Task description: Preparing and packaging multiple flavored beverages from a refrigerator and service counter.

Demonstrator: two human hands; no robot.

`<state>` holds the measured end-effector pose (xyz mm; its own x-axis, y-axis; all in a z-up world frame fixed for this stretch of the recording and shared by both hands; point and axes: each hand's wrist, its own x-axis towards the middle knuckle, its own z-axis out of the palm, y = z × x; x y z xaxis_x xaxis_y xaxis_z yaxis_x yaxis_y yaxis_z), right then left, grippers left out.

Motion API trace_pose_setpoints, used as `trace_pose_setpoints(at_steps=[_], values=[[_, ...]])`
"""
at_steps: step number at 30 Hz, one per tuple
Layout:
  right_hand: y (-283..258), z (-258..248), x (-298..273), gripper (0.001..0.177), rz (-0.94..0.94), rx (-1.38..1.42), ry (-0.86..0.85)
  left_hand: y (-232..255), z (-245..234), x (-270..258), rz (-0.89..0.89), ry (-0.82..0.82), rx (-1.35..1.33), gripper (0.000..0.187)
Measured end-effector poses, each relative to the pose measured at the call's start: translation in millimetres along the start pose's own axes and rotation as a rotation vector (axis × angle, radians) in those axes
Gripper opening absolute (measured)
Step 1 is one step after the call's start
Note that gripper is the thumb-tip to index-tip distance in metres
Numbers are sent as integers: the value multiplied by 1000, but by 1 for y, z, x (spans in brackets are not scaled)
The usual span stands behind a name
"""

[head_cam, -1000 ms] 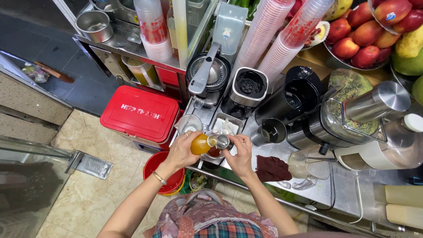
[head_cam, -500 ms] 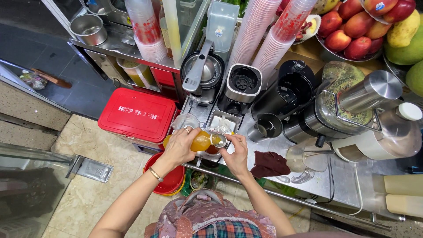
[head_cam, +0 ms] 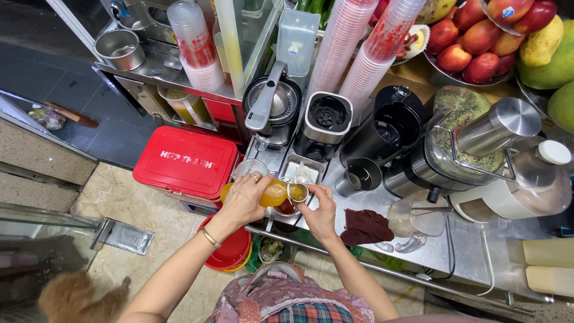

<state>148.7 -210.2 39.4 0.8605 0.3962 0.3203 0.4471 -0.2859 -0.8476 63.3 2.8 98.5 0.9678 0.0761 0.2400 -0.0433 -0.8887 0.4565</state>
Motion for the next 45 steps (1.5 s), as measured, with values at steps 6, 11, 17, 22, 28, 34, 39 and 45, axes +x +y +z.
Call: trace_pose_setpoints(at_steps=[6,11,17,22,28,34,39,45], values=[[1,4,2,46,69,29,1,1,-5,4,-1,7,-2,61],[3,7,3,44,68,40,15,0,-8,6,-1,8,7,59],[-1,9,5,41,53,59,15,-2,-9,7,3,16,11,58],[0,10,7,42,63,45,12,-3,-10,8,11,30,6,59],[-1,11,9,43,106,45,5,-2,-13,10,10,23,12,60],[1,11,10,42,81,75,3,-1,-16,11,17,28,8,61],[0,11,10,43,86,75,1,-2,-16,12,13,23,8,62],[-1,10,11,43,77,87,14,-3,-15,13,21,18,14,63]])
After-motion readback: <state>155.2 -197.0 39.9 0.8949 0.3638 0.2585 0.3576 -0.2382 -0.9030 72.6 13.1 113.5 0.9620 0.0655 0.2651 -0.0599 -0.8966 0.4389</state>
